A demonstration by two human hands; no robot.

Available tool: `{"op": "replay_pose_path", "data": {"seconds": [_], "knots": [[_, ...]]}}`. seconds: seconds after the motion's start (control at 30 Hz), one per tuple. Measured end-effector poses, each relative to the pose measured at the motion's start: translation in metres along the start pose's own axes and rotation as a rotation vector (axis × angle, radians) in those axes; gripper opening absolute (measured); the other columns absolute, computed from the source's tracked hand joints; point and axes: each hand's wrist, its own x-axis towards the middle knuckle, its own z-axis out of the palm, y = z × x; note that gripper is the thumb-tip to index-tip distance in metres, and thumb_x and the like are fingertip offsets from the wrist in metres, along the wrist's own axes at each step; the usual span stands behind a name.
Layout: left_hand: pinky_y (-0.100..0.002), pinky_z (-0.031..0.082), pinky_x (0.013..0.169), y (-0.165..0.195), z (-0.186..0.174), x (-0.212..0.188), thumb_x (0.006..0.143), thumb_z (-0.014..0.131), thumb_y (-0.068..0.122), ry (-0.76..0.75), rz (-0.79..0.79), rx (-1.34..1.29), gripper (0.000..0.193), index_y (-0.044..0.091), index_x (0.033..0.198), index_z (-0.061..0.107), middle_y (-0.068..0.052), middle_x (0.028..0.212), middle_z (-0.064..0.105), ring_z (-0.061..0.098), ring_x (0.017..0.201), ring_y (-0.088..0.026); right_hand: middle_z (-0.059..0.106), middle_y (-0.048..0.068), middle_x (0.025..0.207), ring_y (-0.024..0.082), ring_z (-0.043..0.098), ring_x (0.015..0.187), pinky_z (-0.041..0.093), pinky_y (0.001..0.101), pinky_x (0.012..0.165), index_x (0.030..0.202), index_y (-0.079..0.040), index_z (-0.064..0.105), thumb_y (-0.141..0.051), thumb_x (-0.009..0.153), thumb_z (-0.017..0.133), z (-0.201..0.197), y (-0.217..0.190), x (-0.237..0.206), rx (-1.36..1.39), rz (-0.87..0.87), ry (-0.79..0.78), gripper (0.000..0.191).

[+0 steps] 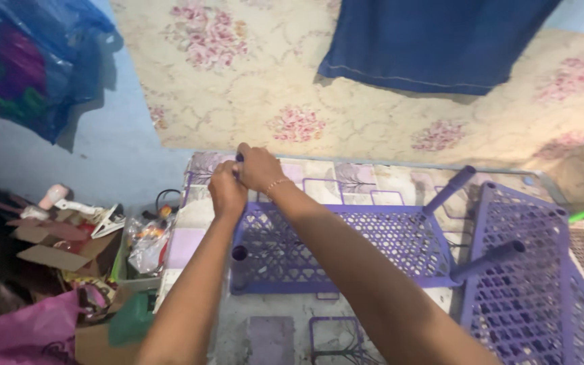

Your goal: The person takes apart a purple plastic multi-tier rack on a bed, separating the perforated side panels from the connecting tubes, then begins reassembling it by fitting the panels and tubes back together by hand. The clip ends while the rack is still being rebuilt.

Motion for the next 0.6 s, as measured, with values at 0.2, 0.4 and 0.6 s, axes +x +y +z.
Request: {"op": "replay_pose_path", "data": {"seconds": [0.2, 0.4, 0.6], "knots": [[-0.053, 0.05, 0.089, 0.008, -0.004, -0.004, 0.08, 0.077, 0.012, -0.124, -0.048, 0.086, 0.039, -0.002, 0.114, 0.064, -0.027, 0.103, 0.066, 0.063, 0.102, -0.047, 0.055, 0.021, 0.127, 0.043, 0.058, 0.118, 0.051, 0.0492, 0.095, 0.147, -0.019, 0.047, -0.01, 0.079, 0.075, -0.033, 0.022, -0.068, 0.087, -0.113, 0.211, 0.074], [-0.052, 0.047, 0.099, 0.051, -0.011, 0.004, 0.085, 0.076, 0.019, -0.184, -0.196, 0.169, 0.059, -0.002, 0.136, 0.055, -0.03, 0.124, 0.06, 0.058, 0.116, -0.047, 0.055, 0.019, 0.117, 0.034, 0.065, 0.101, 0.054, 0.044, 0.092, 0.145, -0.014, 0.05, -0.003, 0.081, 0.07, -0.103, 0.078, -0.134, 0.177, -0.138, 0.514, 0.068], [-0.051, 0.042, 0.109, 0.165, 0.002, -0.008, 0.087, 0.072, 0.01, 0.005, 0.252, -0.083, 0.068, 0.0, 0.15, 0.048, -0.028, 0.131, 0.058, 0.053, 0.124, -0.046, 0.056, 0.016, 0.118, 0.028, 0.066, 0.096, 0.057, 0.037, 0.08, 0.144, -0.013, 0.053, 0.0, 0.084, 0.068, -0.185, 0.126, -0.202, 0.168, -0.078, 0.741, 0.063]]}}
